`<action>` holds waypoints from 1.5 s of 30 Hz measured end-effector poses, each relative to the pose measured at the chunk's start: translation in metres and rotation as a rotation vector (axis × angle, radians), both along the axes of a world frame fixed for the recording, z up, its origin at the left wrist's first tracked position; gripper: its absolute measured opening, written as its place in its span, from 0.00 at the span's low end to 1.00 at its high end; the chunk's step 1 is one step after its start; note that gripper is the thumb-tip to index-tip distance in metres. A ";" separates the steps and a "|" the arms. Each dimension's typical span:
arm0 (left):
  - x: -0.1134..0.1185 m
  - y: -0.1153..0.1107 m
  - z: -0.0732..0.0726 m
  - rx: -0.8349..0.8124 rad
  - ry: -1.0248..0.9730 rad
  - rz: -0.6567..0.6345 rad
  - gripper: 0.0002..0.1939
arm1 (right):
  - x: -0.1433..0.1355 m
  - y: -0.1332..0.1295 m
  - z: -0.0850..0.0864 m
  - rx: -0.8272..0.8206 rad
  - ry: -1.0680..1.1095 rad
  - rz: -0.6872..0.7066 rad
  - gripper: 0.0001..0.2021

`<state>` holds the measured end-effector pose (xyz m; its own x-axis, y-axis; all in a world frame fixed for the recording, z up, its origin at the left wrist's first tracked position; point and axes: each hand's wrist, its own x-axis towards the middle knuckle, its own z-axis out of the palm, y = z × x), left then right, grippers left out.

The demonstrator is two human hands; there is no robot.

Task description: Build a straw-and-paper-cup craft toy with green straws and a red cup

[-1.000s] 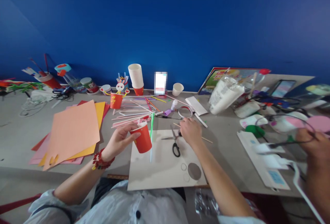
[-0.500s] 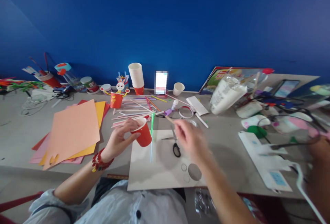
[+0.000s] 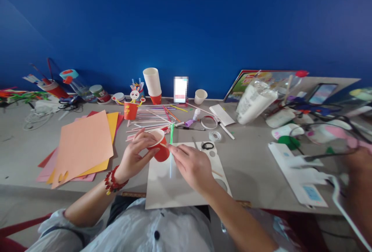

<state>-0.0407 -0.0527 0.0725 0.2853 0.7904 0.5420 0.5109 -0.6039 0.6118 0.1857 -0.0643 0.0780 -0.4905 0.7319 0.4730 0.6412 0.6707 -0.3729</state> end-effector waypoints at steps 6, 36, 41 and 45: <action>0.001 -0.002 0.001 0.067 0.085 0.027 0.04 | -0.005 -0.002 0.006 0.101 -0.121 -0.048 0.14; 0.004 0.001 0.001 0.093 0.225 0.083 0.06 | -0.021 0.005 -0.009 0.051 -0.070 -0.103 0.11; 0.005 0.000 0.001 0.173 0.343 0.083 0.09 | -0.021 0.014 -0.016 -0.501 0.268 0.011 0.11; 0.008 -0.001 0.003 0.197 0.350 0.092 0.08 | -0.021 0.016 -0.018 -0.652 0.381 0.070 0.15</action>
